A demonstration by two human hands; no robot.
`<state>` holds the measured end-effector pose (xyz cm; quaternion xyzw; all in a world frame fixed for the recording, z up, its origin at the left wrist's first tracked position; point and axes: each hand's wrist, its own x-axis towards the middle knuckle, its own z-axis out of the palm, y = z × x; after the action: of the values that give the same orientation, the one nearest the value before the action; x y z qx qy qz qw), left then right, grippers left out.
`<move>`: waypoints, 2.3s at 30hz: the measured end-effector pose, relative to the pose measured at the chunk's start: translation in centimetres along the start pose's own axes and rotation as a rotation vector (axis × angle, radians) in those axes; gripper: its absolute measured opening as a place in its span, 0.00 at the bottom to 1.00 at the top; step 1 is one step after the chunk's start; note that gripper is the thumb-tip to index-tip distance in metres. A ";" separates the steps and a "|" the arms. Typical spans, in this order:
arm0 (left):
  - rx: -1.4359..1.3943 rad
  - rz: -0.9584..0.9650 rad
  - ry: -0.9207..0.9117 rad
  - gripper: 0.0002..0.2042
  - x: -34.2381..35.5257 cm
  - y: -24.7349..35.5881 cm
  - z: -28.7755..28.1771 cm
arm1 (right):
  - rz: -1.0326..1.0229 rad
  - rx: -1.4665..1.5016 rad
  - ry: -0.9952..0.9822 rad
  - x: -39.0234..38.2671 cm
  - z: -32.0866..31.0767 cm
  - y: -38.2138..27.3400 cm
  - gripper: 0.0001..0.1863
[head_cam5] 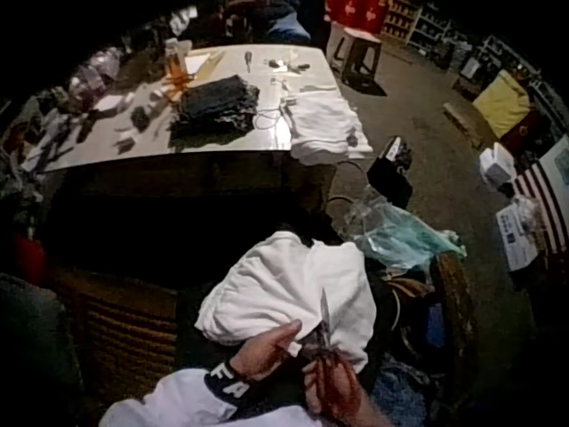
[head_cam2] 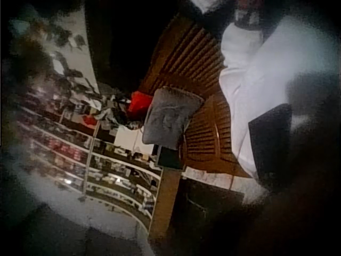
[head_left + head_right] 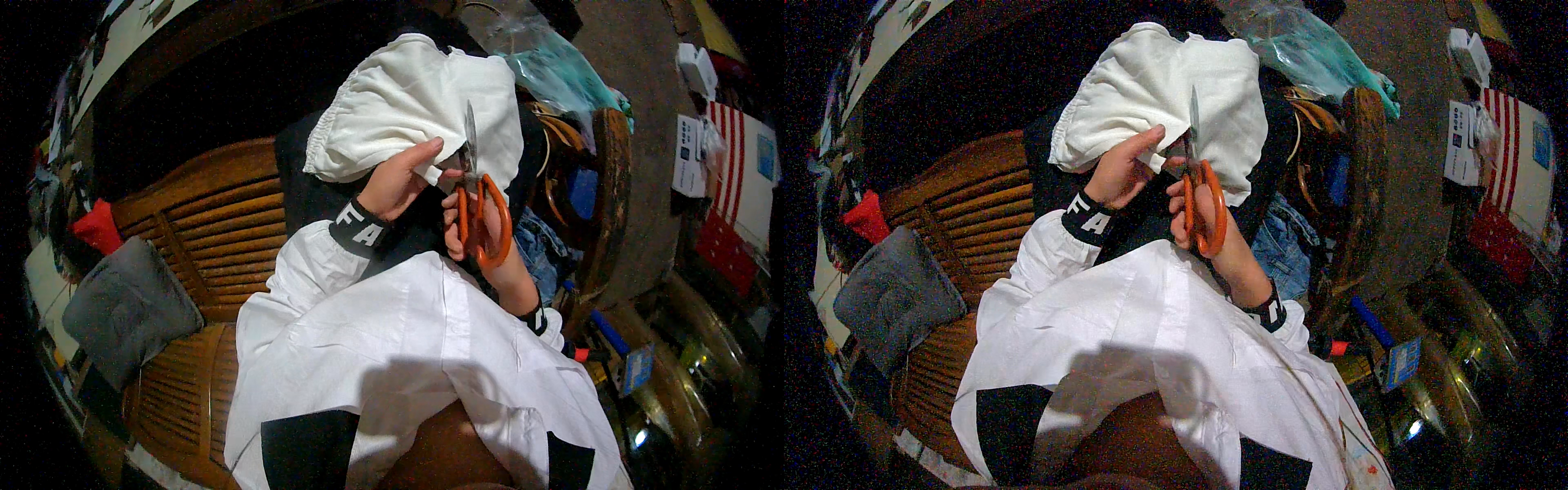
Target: The person uses orange-handled scissors to cut a white fabric garment laid on a dark surface. They repeatedly trim edges and reshape the fabric, occasionally lifting and repositioning it. The person places the cut fabric on a nearby table at the end.
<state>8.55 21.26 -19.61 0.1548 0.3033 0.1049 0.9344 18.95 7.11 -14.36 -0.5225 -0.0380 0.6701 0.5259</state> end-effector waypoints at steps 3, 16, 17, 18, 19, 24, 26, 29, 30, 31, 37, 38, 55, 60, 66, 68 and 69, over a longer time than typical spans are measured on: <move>-0.124 -0.046 -0.001 0.14 -0.1 -0.2 0.1 | -0.066 -0.027 -0.054 -0.4 0.6 -0.3 0.37; 0.186 -0.063 -0.115 0.15 -0.5 -2.8 -1.1 | 0.121 0.118 0.155 1.4 0.6 -0.2 0.23; 0.188 -0.065 -0.153 0.14 -0.7 -2.6 -0.9 | 0.037 0.086 0.122 1.4 0.2 -0.1 0.22; 0.222 -0.048 -0.204 0.13 -0.5 -3.0 -1.4 | 0.026 0.083 0.119 1.6 0.1 0.2 0.21; 0.260 -0.021 -0.160 0.13 -0.6 -3.1 -1.5 | 0.017 0.081 0.116 1.7 0.0 0.3 0.21; 0.346 -0.045 -0.130 0.12 -0.3 -3.9 -3.2 | 0.027 -0.068 0.073 1.7 0.2 0.2 0.19; 0.377 -0.047 -0.099 0.12 -0.4 -3.9 -3.2 | 0.058 -0.059 0.084 1.6 0.3 0.0 0.19; 0.421 -0.050 -0.114 0.13 -0.3 -3.9 -3.4 | 0.113 -0.059 0.124 1.8 0.4 -0.1 0.20; 0.447 -0.052 -0.139 0.13 0.0 -4.2 -3.9 | 0.101 -0.064 0.106 1.9 0.0 0.2 0.20; 0.470 -0.053 -0.163 0.14 0.1 -4.5 -4.3 | 0.090 -0.071 0.089 2.1 -0.2 0.4 0.21; 0.272 -0.181 -0.496 0.16 0.5 -5.0 -5.4 | 0.006 0.055 0.290 2.2 0.8 -0.1 0.24; 0.296 -0.164 -0.525 0.18 0.8 -5.0 -5.8 | 0.014 0.055 0.241 2.2 0.6 0.0 0.23; 0.403 -0.050 -0.414 0.20 0.4 -3.7 -4.5 | 0.071 0.117 0.105 3.1 -0.6 0.0 0.23; 0.538 -0.011 -0.350 0.20 -0.2 -2.4 -3.5 | -0.004 0.042 0.089 3.3 -0.9 -0.5 0.23; 0.744 0.113 -0.258 0.19 -0.7 -2.4 -3.5 | 0.013 -0.139 0.018 3.2 -0.5 -1.3 0.23; 0.737 0.142 -0.248 0.18 -0.6 -2.6 -3.7 | 0.049 -0.154 0.064 3.3 -0.1 -1.5 0.22; 0.738 0.177 -0.217 0.18 -0.6 -3.3 -3.9 | 0.059 -0.157 0.089 3.2 0.2 -1.6 0.21</move>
<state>6.10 18.96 -23.48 0.5161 0.2055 0.0521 0.8299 20.20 10.30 -15.46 -0.5923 -0.0518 0.6564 0.4644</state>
